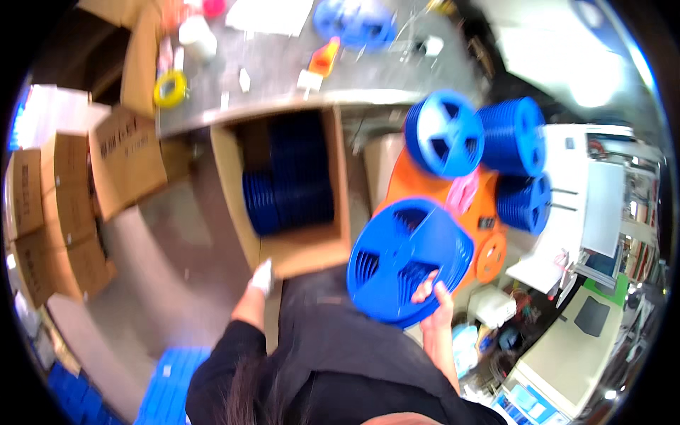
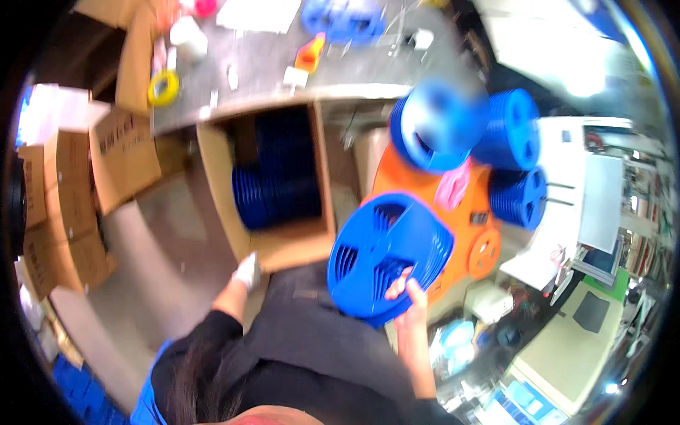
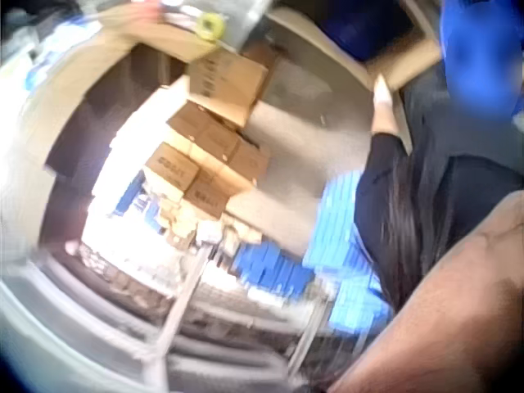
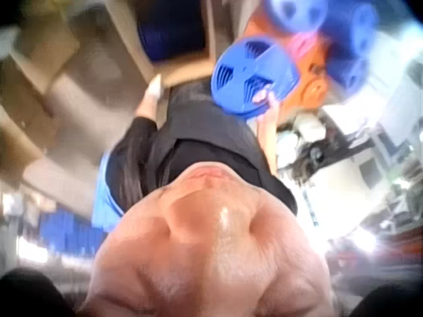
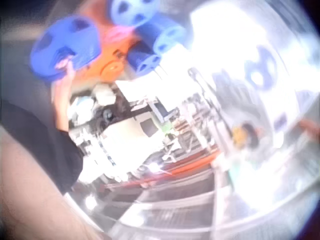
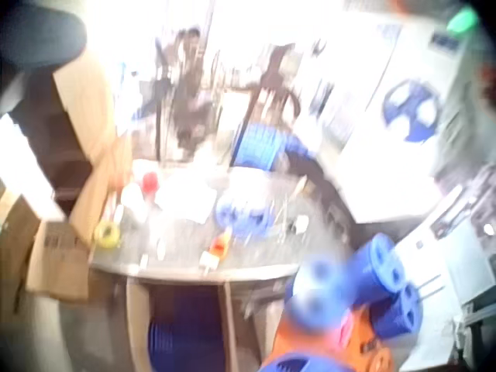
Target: The person picks up blue plastic reels from a table, inspects them by turning them over, and stacks them into a cardboard box. The person repeats this process with multiple reels, arranging them neatly inside the box.
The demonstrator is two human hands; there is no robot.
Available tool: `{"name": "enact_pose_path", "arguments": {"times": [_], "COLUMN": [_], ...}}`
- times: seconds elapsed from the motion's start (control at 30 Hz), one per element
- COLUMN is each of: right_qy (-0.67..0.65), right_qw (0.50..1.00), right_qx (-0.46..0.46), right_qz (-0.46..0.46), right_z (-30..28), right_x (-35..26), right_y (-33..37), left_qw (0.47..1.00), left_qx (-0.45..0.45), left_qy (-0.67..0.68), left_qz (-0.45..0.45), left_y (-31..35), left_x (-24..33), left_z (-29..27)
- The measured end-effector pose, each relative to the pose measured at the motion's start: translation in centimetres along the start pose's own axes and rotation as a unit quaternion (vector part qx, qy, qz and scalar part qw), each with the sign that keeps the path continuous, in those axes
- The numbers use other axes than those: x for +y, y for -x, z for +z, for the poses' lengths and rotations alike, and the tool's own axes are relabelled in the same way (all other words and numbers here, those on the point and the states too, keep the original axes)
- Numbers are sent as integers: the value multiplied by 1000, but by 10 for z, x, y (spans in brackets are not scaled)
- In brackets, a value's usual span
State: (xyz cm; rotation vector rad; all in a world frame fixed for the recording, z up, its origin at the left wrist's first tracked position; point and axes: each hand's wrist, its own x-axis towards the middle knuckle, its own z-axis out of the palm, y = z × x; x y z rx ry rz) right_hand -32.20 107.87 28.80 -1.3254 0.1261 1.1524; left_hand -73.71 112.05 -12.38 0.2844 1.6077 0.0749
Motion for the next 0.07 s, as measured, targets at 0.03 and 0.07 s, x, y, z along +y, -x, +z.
{"name": "enact_pose_path", "arguments": {"times": [0.03, 0.07], "right_qy": [-10, -15], "right_qw": [1000, 999], "right_qx": [-18, -44], "right_qz": [9, 0], "right_z": [6, 8], "right_x": [-8, -10], "right_y": [3, 0], "left_qw": [997, 996], "left_qx": [-48, 20], "left_qy": [53, -81], "left_qz": [-37, 42], "left_y": [5, 5], "left_x": [3, 17], "left_z": [10, 28]}}
